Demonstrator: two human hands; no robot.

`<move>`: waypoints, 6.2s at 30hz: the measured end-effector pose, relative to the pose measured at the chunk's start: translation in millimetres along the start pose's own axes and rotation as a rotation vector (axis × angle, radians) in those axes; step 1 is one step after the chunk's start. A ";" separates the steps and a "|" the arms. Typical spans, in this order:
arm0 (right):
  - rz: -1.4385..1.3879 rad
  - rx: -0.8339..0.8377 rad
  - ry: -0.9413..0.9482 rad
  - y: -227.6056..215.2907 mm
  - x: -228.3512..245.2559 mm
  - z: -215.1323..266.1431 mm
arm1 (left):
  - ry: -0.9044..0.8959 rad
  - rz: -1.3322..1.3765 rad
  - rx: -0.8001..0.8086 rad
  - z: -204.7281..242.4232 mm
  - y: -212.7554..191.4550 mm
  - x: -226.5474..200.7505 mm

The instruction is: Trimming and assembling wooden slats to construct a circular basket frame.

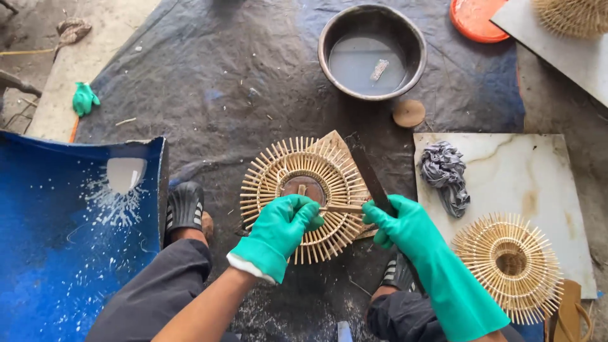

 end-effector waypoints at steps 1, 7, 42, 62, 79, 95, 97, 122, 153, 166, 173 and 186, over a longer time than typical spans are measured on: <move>-0.003 -0.003 -0.007 -0.7 4.3 -2.8 | 0.006 -0.005 0.000 -2.4 0.4 -5.5; -0.123 0.210 -0.029 2.8 4.0 -1.3 | 0.331 -0.119 0.070 13.3 11.4 -33.4; 0.327 -0.015 0.218 -21.8 -54.4 -30.2 | 0.182 -1.460 -0.398 -33.8 5.6 3.7; 0.394 -0.008 0.220 -13.6 -30.5 -29.8 | 0.162 -1.413 -0.335 -14.9 5.1 -6.8; 0.467 -0.021 0.240 -18.3 -17.9 -24.7 | 0.181 -1.343 -0.357 -10.6 0.3 0.4; -0.188 -0.104 -0.299 -29.2 37.3 31.2 | 0.257 -1.323 -0.484 -15.0 -7.6 20.0; -0.285 -0.033 -0.472 -25.3 47.4 39.9 | 0.246 -1.294 -0.503 -13.4 -1.7 15.7; 0.287 -0.110 -0.003 -32.2 17.5 -20.8 | 0.211 -1.411 -0.484 -17.0 -14.0 11.7; -0.116 -0.209 -0.532 11.6 58.7 14.8 | 0.138 -1.293 -0.414 -22.3 -10.4 -6.6; -0.099 -0.190 -0.560 5.8 58.0 8.5 | 0.184 -1.325 -0.392 -27.2 -15.8 -0.7; 0.155 -0.158 -0.182 -19.5 36.0 -25.1 | 0.262 -1.273 -0.444 -32.2 -20.3 3.4; 0.475 -0.059 0.073 -2.0 -44.5 -57.8 | 0.123 -1.293 -0.394 -27.3 -12.0 -16.3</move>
Point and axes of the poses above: each hand's wrist, its own z-axis away from the middle knuckle, its own y-axis out of the palm, x = y × z, the point moved 4 cm from there along -z, towards the middle knuckle, and after that the axes turned 14 degrees about -y, right-handed, at the moved point
